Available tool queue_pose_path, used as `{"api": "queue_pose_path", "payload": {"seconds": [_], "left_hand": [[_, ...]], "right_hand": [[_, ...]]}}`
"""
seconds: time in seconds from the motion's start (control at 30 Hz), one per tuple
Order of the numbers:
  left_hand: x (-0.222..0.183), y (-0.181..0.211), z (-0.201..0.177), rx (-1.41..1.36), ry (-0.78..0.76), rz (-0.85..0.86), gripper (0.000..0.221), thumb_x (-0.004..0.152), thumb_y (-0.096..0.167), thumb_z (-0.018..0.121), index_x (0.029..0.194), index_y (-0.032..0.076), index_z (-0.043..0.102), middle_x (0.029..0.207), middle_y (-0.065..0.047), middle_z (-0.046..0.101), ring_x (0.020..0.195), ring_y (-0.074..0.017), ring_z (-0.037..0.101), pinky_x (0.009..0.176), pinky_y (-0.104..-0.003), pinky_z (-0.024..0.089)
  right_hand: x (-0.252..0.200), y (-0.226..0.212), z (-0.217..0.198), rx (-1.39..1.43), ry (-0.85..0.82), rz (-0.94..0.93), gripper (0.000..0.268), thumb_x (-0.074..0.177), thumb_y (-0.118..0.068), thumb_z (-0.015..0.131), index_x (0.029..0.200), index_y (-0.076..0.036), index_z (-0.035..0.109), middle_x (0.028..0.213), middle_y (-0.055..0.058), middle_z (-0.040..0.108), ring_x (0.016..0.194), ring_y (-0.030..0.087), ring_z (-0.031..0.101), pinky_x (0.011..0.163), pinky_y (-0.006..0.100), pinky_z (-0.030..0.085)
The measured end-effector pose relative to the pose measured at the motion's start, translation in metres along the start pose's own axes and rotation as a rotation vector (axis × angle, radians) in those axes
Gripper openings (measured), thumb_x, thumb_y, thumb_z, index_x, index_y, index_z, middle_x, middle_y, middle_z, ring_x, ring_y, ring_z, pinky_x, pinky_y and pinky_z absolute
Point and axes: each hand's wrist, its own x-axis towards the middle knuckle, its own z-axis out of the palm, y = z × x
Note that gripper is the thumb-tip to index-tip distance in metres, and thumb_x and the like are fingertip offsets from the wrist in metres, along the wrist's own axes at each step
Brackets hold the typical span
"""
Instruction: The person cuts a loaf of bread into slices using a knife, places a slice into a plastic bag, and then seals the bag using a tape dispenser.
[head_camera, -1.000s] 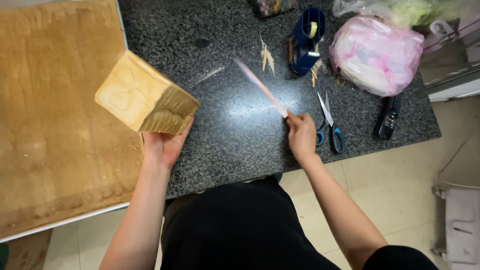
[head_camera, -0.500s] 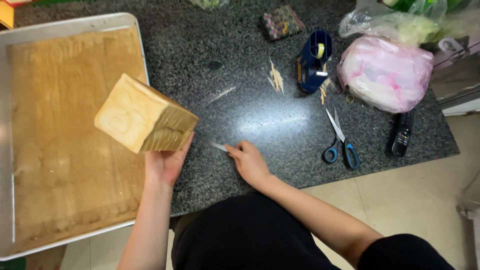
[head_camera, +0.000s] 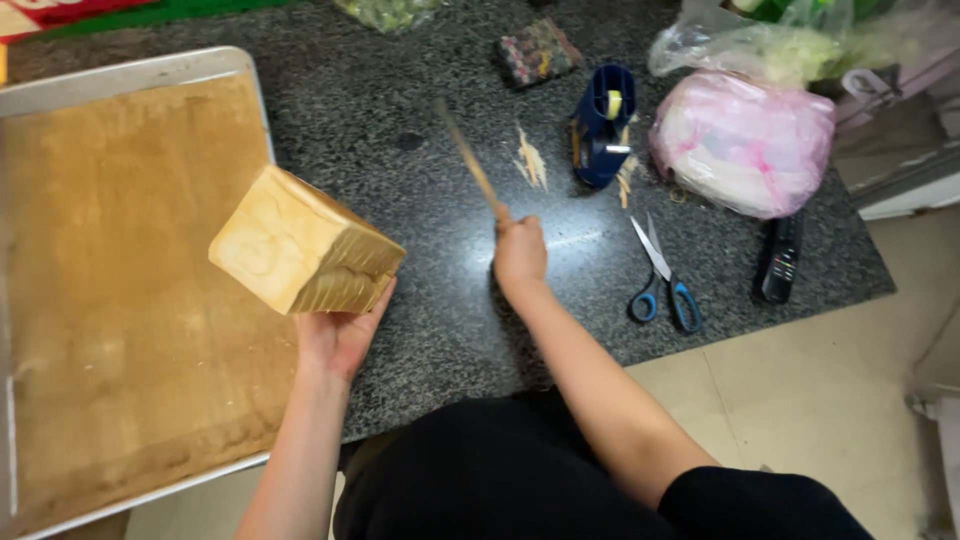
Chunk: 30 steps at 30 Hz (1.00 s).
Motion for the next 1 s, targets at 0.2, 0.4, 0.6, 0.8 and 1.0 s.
{"api": "queue_pose_path", "payload": {"seconds": [0.2, 0.4, 0.6, 0.8, 1.0], "left_hand": [[0.019, -0.026, 0.01, -0.056, -0.024, -0.09, 0.066, 0.099, 0.05, 0.052, 0.151, 0.01, 0.043, 0.153, -0.014, 0.05, 0.139, -0.0355, 0.05, 0.115, -0.056, 0.043], [0.029, -0.037, 0.022, -0.047, -0.081, -0.144, 0.063, 0.101, 0.045, 0.051, 0.151, 0.007, 0.043, 0.153, -0.015, 0.05, 0.14, -0.0374, 0.05, 0.116, -0.055, 0.043], [0.038, -0.037, 0.017, -0.014, -0.07, -0.165, 0.064, 0.103, 0.045, 0.052, 0.151, 0.004, 0.043, 0.155, -0.017, 0.048, 0.141, -0.0374, 0.049, 0.117, -0.054, 0.043], [0.05, -0.042, 0.015, -0.018, 0.008, -0.192, 0.063, 0.1, 0.044, 0.052, 0.15, 0.007, 0.044, 0.153, -0.016, 0.049, 0.139, -0.0377, 0.049, 0.115, -0.055, 0.042], [0.046, -0.034, 0.026, -0.002, 0.059, -0.179, 0.062, 0.1, 0.04, 0.051, 0.151, 0.007, 0.043, 0.154, -0.018, 0.048, 0.14, -0.039, 0.048, 0.116, -0.056, 0.04]], "right_hand": [[-0.002, 0.049, -0.07, 0.014, 0.172, 0.069, 0.023, 0.101, -0.025, 0.061, 0.107, -0.012, 0.079, 0.09, 0.023, 0.064, 0.083, 0.043, 0.064, 0.074, 0.053, 0.051], [-0.007, 0.076, -0.072, 0.106, 0.231, 0.012, 0.028, 0.097, -0.016, 0.065, 0.124, -0.013, 0.075, 0.092, 0.021, 0.064, 0.086, 0.041, 0.063, 0.076, 0.051, 0.051], [-0.05, 0.048, -0.085, 0.118, 0.196, 0.013, 0.03, 0.096, -0.015, 0.067, 0.125, -0.013, 0.074, 0.096, 0.019, 0.063, 0.087, 0.039, 0.063, 0.073, 0.049, 0.051], [-0.029, 0.044, -0.079, 0.098, 0.189, 0.026, 0.033, 0.095, -0.015, 0.067, 0.127, -0.012, 0.072, 0.096, 0.019, 0.063, 0.088, 0.039, 0.062, 0.075, 0.048, 0.05], [0.039, -0.003, -0.076, 0.338, 0.342, -0.017, 0.034, 0.1, -0.011, 0.061, 0.133, -0.003, 0.062, 0.11, 0.024, 0.058, 0.097, 0.045, 0.061, 0.082, 0.05, 0.05]]}}
